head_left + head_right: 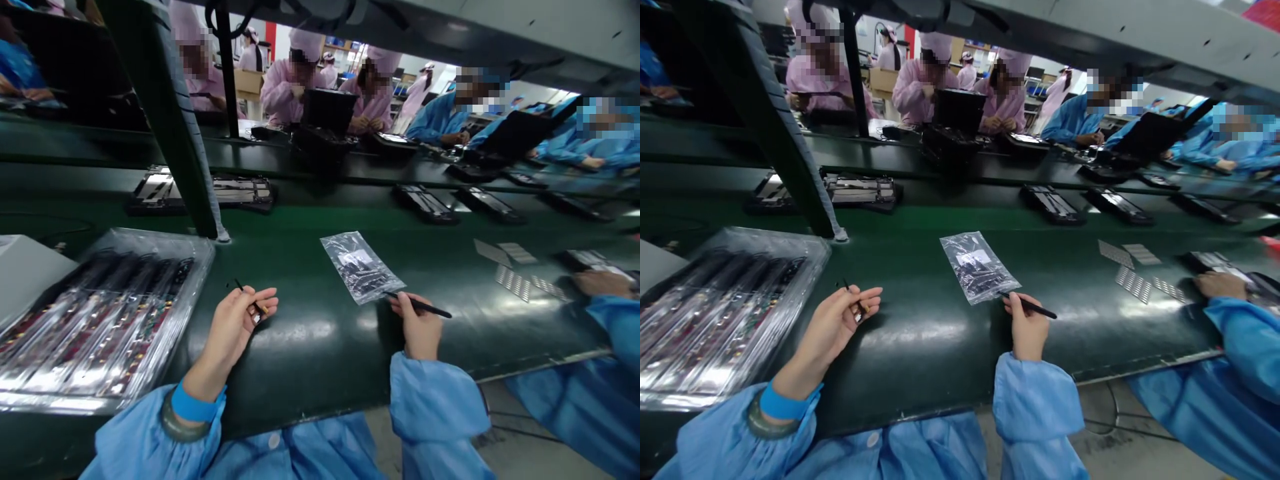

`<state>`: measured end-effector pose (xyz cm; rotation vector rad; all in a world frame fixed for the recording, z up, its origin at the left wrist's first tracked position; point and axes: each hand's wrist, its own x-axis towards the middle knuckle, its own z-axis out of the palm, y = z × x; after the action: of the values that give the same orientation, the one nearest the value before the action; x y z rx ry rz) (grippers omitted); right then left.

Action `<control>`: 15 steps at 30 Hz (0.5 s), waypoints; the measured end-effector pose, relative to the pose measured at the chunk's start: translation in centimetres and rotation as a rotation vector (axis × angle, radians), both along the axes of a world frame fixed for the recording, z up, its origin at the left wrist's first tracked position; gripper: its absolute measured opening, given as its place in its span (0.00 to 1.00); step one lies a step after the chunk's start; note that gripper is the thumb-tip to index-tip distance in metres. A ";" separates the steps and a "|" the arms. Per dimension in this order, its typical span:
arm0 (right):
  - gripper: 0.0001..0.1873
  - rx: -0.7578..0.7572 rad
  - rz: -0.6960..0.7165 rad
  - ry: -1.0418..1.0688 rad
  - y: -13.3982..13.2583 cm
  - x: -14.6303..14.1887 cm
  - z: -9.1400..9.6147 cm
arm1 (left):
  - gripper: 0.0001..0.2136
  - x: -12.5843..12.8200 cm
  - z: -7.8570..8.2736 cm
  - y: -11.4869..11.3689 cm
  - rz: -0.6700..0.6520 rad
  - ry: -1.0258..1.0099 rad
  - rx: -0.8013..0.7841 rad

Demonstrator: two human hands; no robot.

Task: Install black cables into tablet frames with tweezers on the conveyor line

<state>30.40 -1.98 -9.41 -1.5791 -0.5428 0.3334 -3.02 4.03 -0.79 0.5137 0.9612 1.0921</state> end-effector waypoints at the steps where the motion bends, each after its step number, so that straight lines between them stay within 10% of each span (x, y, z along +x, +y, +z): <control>1: 0.28 -0.003 -0.006 -0.005 0.0 0.0 -0.1 | 0.04 0.0 0.0 0.0 -0.003 -0.002 -0.002; 15: 0.27 -0.054 0.024 -0.037 -0.1 0.4 -0.6 | 0.03 0.3 0.5 -0.2 -0.055 0.053 -0.023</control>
<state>30.80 -2.10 -10.04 -1.6346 -0.5862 0.3406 -2.74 3.78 -0.32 0.5493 0.9997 1.0211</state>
